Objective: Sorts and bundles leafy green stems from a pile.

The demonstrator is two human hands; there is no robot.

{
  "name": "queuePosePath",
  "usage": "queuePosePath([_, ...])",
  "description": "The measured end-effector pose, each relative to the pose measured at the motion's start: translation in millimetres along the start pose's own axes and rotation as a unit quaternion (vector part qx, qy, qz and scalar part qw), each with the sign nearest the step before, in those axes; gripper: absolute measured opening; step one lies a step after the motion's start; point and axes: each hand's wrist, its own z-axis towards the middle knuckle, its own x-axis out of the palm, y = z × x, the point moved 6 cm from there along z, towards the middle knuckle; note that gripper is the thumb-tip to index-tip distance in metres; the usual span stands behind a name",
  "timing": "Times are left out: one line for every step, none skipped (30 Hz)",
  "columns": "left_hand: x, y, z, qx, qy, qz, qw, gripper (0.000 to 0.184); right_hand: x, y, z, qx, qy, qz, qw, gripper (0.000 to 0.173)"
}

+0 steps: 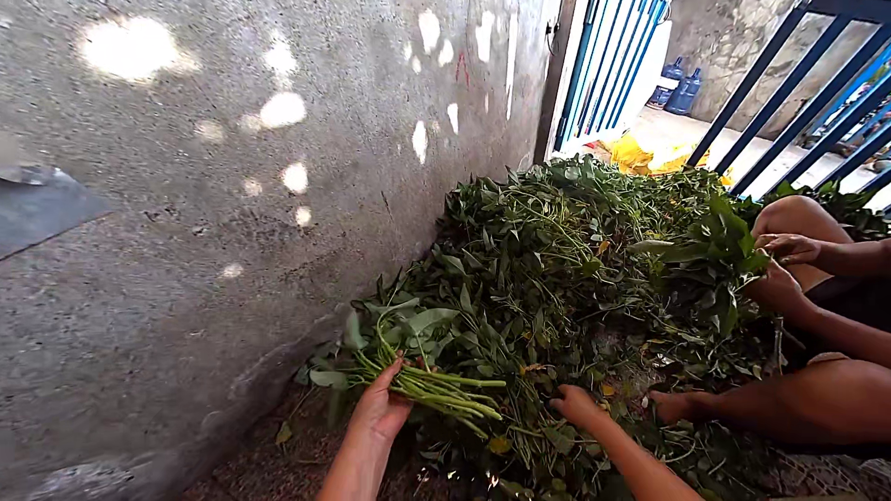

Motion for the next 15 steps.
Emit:
queuePosePath([-1, -5, 1, 0.008, 0.005, 0.002, 1.000, 0.024, 9, -1, 10, 0.015, 0.003, 0.010, 1.000, 0.049])
queuePosePath([-2, -9, 1, 0.011, 0.008, -0.001, 1.000, 0.025, 20, -1, 17, 0.026, 0.010, 0.018, 0.999, 0.055])
queuePosePath([-3, -12, 1, 0.013, 0.010, -0.008, 1.000, 0.026, 31, 2, 21, 0.034, 0.012, 0.024, 0.999, 0.060])
queuePosePath([-4, -14, 0, 0.014, 0.007, -0.014, 1.000, 0.027, 43, 8, 23, 0.037, 0.012, 0.029, 0.999, 0.065])
queuePosePath([-6, -16, 0, 0.014, 0.006, -0.021, 1.000, 0.027, 53, 16, 22, 0.039, 0.013, 0.032, 0.999, 0.068])
queuePosePath([-8, -17, 0, 0.014, 0.005, -0.024, 1.000, 0.026, 60, 24, 18, 0.045, 0.017, 0.032, 0.998, 0.068])
queuePosePath([-9, -17, 1, 0.015, 0.005, -0.023, 1.000, 0.026, 62, 30, 14, 0.050, 0.020, 0.039, 0.998, 0.066])
queuePosePath([-10, -18, 2, 0.017, 0.002, -0.025, 1.000, 0.025, 61, 33, 12, 0.050, 0.024, 0.060, 0.997, 0.063])
queuePosePath([-11, -20, 2, 0.022, -0.001, -0.029, 0.999, 0.024, 57, 38, 10, 0.041, 0.021, 0.078, 0.996, 0.058])
queuePosePath([-11, -23, 2, 0.029, -0.005, -0.033, 0.999, 0.023, 48, 44, 6, 0.025, 0.009, 0.087, 0.996, 0.054])
queuePosePath([-10, -26, 1, 0.037, -0.007, -0.039, 0.999, 0.022, 32, 54, -1, 0.003, -0.012, 0.090, 0.996, 0.052])
queuePosePath([-9, -30, 0, 0.046, -0.005, -0.046, 0.998, 0.021, 12, 66, -10, -0.018, -0.039, 0.086, 0.995, 0.052])
queuePosePath([-8, -35, -1, 0.055, 0.002, -0.053, 0.997, 0.021, -10, 78, -22, -0.036, -0.071, 0.075, 0.994, 0.051])
queuePosePath([-6, -39, -4, 0.066, 0.010, -0.061, 0.996, 0.021, -32, 90, -37, -0.048, -0.106, 0.059, 0.991, 0.050])
queuePosePath([-4, -44, -7, 0.075, 0.019, -0.064, 0.995, 0.021, -53, 103, -55, -0.054, -0.137, 0.036, 0.988, 0.048])
